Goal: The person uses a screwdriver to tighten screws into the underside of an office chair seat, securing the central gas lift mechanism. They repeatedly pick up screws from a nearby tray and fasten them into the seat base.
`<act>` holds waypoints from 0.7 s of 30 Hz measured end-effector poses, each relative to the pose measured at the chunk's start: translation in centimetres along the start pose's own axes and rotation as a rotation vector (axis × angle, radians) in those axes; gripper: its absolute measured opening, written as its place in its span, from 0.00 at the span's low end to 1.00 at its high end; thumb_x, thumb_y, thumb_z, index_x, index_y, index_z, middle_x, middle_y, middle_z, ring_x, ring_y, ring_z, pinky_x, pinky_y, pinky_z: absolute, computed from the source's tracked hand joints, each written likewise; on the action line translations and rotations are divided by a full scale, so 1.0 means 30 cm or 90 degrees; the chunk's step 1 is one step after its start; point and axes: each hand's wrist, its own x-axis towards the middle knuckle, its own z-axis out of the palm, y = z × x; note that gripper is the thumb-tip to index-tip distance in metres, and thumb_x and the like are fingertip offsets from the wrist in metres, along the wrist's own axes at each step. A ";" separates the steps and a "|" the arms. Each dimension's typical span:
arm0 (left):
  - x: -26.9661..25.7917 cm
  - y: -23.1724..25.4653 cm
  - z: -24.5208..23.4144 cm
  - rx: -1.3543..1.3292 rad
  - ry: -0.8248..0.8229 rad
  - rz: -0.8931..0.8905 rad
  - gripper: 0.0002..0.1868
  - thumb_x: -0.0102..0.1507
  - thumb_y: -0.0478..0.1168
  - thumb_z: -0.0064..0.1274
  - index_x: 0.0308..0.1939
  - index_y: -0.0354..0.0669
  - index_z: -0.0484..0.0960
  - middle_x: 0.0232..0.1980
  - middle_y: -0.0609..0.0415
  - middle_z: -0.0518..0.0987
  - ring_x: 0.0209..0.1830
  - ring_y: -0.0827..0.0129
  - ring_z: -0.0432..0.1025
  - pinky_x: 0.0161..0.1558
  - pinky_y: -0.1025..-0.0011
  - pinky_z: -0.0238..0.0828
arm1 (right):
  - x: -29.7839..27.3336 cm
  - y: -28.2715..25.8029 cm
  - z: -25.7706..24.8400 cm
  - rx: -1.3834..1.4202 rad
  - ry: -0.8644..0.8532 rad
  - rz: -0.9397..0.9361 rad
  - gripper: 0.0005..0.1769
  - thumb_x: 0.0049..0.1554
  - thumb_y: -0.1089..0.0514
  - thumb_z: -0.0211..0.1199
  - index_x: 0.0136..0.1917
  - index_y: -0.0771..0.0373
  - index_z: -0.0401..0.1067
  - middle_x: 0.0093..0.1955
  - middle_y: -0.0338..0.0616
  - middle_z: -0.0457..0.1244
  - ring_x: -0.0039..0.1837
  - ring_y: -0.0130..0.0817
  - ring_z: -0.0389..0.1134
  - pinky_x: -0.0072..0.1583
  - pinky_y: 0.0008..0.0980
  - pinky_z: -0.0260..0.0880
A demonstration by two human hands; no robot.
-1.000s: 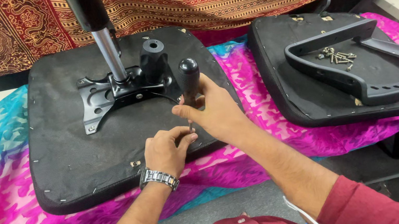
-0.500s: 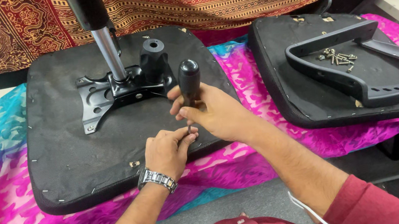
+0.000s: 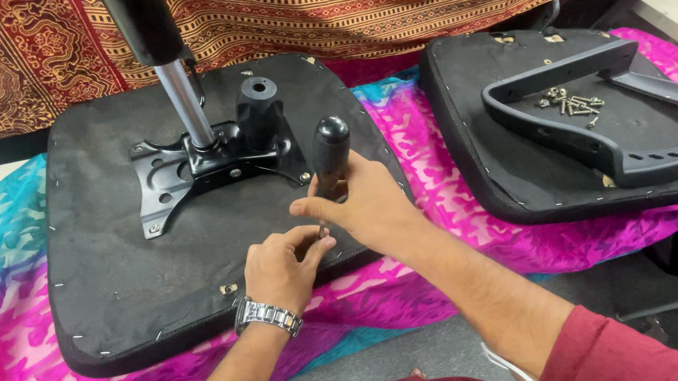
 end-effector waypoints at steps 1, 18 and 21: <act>-0.001 -0.001 0.000 0.015 -0.015 -0.026 0.12 0.60 0.54 0.60 0.39 0.56 0.90 0.28 0.53 0.83 0.29 0.59 0.77 0.39 0.60 0.66 | -0.001 0.001 0.003 0.070 -0.036 -0.031 0.19 0.53 0.57 0.73 0.54 0.66 0.71 0.46 0.43 0.71 0.51 0.30 0.73 0.54 0.30 0.73; -0.003 -0.003 -0.003 -0.073 0.016 0.017 0.11 0.58 0.49 0.63 0.40 0.52 0.89 0.31 0.51 0.85 0.29 0.59 0.80 0.36 0.62 0.74 | 0.003 -0.019 -0.016 0.188 -0.118 -0.099 0.18 0.54 0.61 0.68 0.57 0.63 0.71 0.52 0.40 0.70 0.55 0.28 0.71 0.54 0.31 0.73; 0.005 0.004 -0.007 -0.086 0.006 -0.021 0.11 0.58 0.49 0.64 0.39 0.49 0.89 0.33 0.49 0.86 0.30 0.58 0.80 0.36 0.63 0.75 | 0.008 -0.027 -0.001 0.038 -0.032 -0.026 0.21 0.52 0.59 0.75 0.53 0.66 0.68 0.49 0.43 0.70 0.52 0.31 0.73 0.53 0.30 0.73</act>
